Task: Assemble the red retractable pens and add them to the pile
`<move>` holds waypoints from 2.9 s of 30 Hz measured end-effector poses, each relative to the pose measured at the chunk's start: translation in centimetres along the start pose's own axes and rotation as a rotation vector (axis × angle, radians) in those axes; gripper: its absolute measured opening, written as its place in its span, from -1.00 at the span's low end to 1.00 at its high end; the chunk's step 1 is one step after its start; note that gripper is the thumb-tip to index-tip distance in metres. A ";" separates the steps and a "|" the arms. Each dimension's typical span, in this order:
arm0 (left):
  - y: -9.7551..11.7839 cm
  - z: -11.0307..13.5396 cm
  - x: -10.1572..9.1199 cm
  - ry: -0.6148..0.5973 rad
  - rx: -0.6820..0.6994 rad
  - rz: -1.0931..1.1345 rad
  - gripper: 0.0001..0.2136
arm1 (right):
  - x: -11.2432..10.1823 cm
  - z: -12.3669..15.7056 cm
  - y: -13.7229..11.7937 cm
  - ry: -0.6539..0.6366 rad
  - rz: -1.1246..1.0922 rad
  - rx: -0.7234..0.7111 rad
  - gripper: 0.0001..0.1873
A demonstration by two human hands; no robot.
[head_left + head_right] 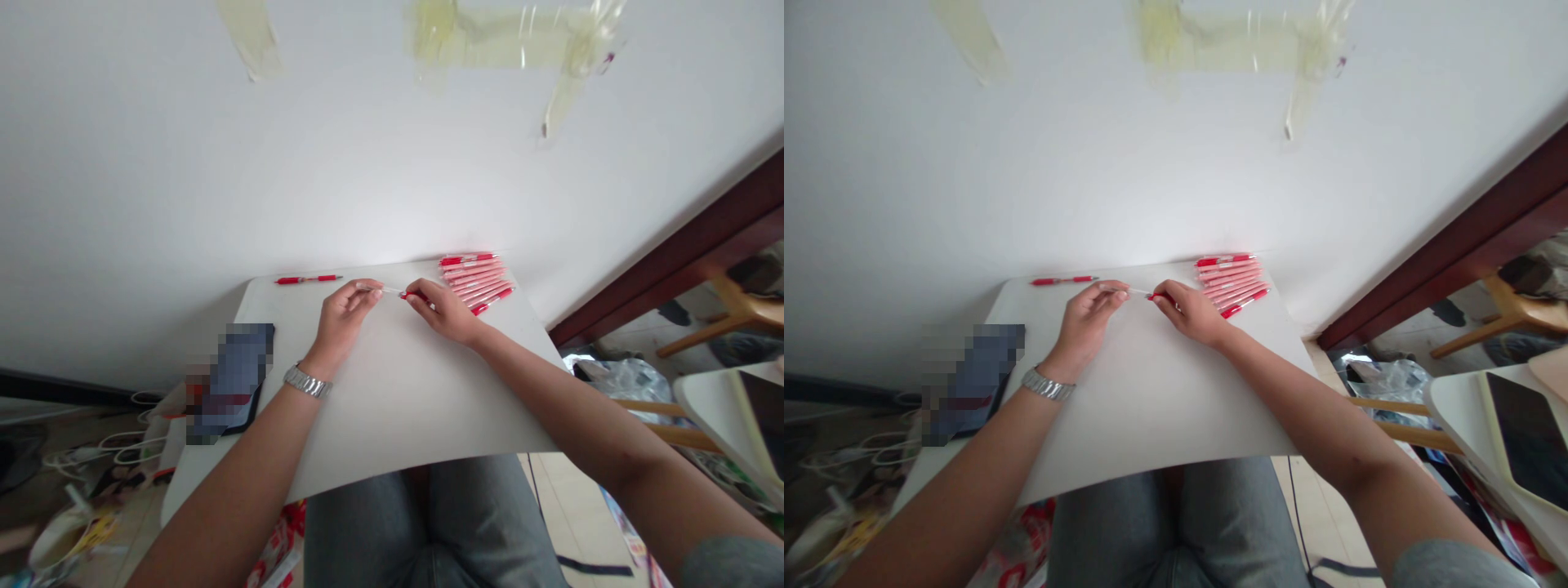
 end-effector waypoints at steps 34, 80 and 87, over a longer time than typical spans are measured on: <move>1.2 -3.1 -6.4 0.192 0.339 -1.023 -0.85 | -1.7 -0.7 0.1 0.154 0.084 -0.049 -0.66; 1.7 -2.8 -6.2 0.212 0.370 -1.178 -0.81 | -1.6 -0.6 0.2 0.139 0.089 -0.028 -0.63; 2.0 -2.7 -5.9 0.269 0.376 -0.763 -0.90 | -1.5 -0.5 0.2 0.131 0.088 -0.038 -0.63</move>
Point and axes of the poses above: each hand's wrist, its own z-axis away from the middle knuckle, its own x-axis out of the palm, y = z × x, the point moved 10 cm from there along -z, towards the middle knuckle, and after that the axes turned 15 degrees about y, right-handed, at the moved point
